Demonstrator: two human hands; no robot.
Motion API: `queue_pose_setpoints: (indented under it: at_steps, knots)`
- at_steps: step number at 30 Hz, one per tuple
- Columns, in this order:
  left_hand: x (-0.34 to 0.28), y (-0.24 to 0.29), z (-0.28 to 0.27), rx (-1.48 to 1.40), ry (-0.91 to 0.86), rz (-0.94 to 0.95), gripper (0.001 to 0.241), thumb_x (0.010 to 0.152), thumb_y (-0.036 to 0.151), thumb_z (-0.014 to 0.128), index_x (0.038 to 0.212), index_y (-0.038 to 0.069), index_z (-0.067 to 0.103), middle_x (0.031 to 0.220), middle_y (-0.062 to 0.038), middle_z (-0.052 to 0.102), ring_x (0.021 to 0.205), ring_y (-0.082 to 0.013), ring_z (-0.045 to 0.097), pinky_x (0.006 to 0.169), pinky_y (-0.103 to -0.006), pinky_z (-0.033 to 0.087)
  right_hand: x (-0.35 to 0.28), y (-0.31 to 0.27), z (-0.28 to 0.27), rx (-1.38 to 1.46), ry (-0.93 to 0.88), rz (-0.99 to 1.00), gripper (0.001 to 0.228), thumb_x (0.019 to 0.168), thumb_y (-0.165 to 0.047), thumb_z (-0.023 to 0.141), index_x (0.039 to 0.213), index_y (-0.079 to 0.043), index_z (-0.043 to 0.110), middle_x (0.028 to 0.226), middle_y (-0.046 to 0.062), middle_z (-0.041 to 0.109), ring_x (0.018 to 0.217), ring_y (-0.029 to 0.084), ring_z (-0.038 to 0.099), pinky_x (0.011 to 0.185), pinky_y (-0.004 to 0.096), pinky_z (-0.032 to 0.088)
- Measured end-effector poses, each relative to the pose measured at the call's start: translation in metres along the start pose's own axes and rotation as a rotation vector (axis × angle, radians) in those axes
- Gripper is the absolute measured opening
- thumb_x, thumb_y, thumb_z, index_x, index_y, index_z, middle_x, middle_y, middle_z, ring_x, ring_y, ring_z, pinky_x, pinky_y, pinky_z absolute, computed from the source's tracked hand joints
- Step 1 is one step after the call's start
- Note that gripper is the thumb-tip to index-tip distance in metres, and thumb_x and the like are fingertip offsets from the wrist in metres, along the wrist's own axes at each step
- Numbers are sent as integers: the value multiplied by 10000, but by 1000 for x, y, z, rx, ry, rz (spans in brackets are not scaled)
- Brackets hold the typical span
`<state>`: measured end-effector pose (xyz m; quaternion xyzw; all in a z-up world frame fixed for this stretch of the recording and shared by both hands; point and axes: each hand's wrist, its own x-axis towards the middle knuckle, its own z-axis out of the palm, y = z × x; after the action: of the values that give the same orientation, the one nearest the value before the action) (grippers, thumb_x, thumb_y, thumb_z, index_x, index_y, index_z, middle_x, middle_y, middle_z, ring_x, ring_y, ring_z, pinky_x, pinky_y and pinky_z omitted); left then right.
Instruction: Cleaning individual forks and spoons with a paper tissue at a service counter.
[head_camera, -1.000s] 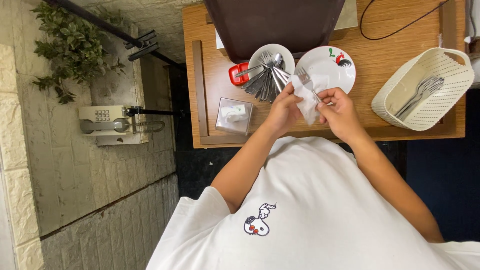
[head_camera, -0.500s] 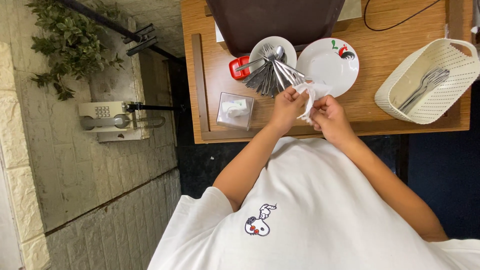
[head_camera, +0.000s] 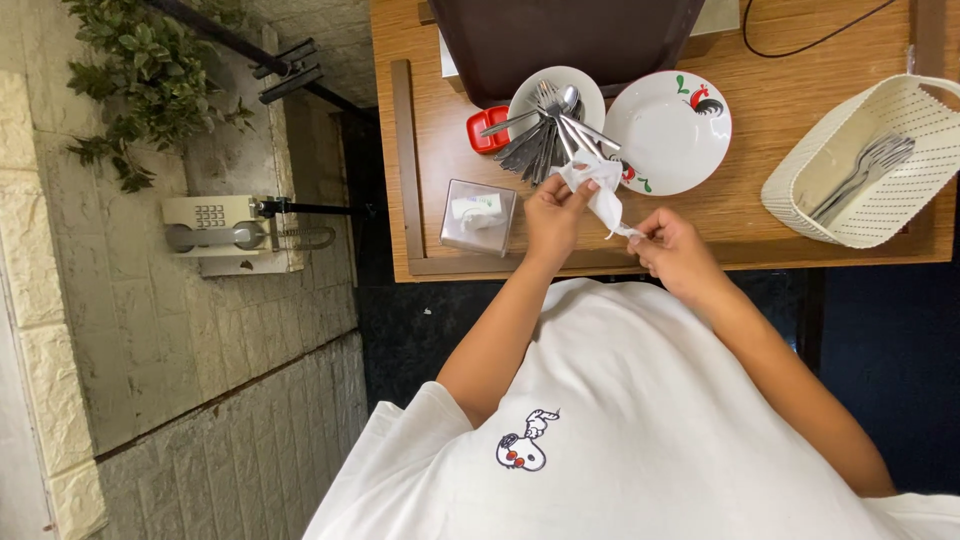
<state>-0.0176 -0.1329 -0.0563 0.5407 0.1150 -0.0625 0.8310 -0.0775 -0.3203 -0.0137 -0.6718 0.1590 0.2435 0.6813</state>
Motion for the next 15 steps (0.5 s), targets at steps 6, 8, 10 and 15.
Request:
queue_pose_setpoints:
  at_steps: [6,8,10,15]
  knots:
    - [6,10,-3,71,133,97,311,964,67,737,1251,-28,663,1095,-78,753,979,-107,687,858,-251,539,0,-4,-36,-156,21,-26,107,957,-22,657,1035,-8,584,853,67,645,671,88,520,559,249,411]
    - [17,18,-12,49,144,101,310,980,83,729,1263,-21,655,1081,-63,743,943,-107,669,806,-264,528,4,-8,-41,-126,70,-60,111,971,-23,648,1054,-15,576,863,58,638,674,86,510,564,245,404]
    - [20,21,-13,24,157,95,309,996,99,720,1275,-13,647,1067,-48,733,907,-107,651,753,-277,517,2,-14,-42,-97,122,-85,115,984,-24,639,1074,-22,567,874,49,631,677,83,501,569,241,397]
    - [11,18,15,-46,-224,-103,326,1004,127,696,1307,18,644,1100,-30,728,980,-86,661,881,-273,545,5,-37,-5,210,170,-335,215,991,56,611,1163,-34,521,1028,36,618,851,97,604,738,258,520]
